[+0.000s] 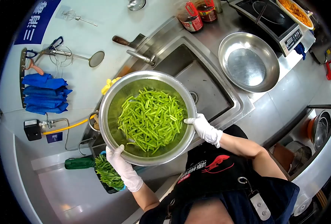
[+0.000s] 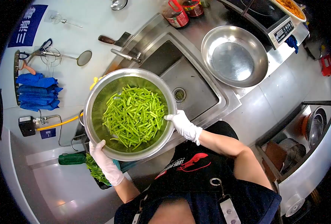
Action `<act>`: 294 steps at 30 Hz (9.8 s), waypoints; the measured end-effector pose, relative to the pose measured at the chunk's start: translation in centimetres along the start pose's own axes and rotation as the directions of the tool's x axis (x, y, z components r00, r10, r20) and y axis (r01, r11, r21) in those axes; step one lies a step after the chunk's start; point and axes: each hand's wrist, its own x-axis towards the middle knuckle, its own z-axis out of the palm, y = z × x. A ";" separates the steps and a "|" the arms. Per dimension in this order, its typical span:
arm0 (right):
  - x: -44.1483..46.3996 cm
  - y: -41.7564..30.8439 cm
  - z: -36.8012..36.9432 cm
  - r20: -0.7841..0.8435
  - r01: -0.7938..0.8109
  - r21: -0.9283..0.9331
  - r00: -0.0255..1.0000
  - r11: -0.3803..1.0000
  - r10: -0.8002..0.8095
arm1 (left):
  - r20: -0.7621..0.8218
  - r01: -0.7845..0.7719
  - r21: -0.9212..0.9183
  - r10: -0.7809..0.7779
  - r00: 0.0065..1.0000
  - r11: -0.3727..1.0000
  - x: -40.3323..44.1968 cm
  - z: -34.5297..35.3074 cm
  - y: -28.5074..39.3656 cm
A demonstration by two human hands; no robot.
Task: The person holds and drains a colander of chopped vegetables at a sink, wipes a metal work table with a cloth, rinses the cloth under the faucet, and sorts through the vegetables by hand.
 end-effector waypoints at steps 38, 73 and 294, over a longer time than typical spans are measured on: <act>1.2 1.3 0.8 0.057 -0.100 0.101 0.994 0.990 0.095 | 0.005 -0.030 0.059 0.030 1.000 0.998 0.6 0.2 1.7; 1.7 2.9 2.0 0.015 -0.182 0.196 0.983 0.964 0.183 | 0.072 0.022 0.087 -0.029 0.997 0.996 1.9 -0.3 1.6; -1.4 1.3 7.0 0.048 -0.107 0.306 0.994 0.946 0.097 | 0.033 -0.253 0.267 0.254 0.967 0.930 1.1 -3.1 7.1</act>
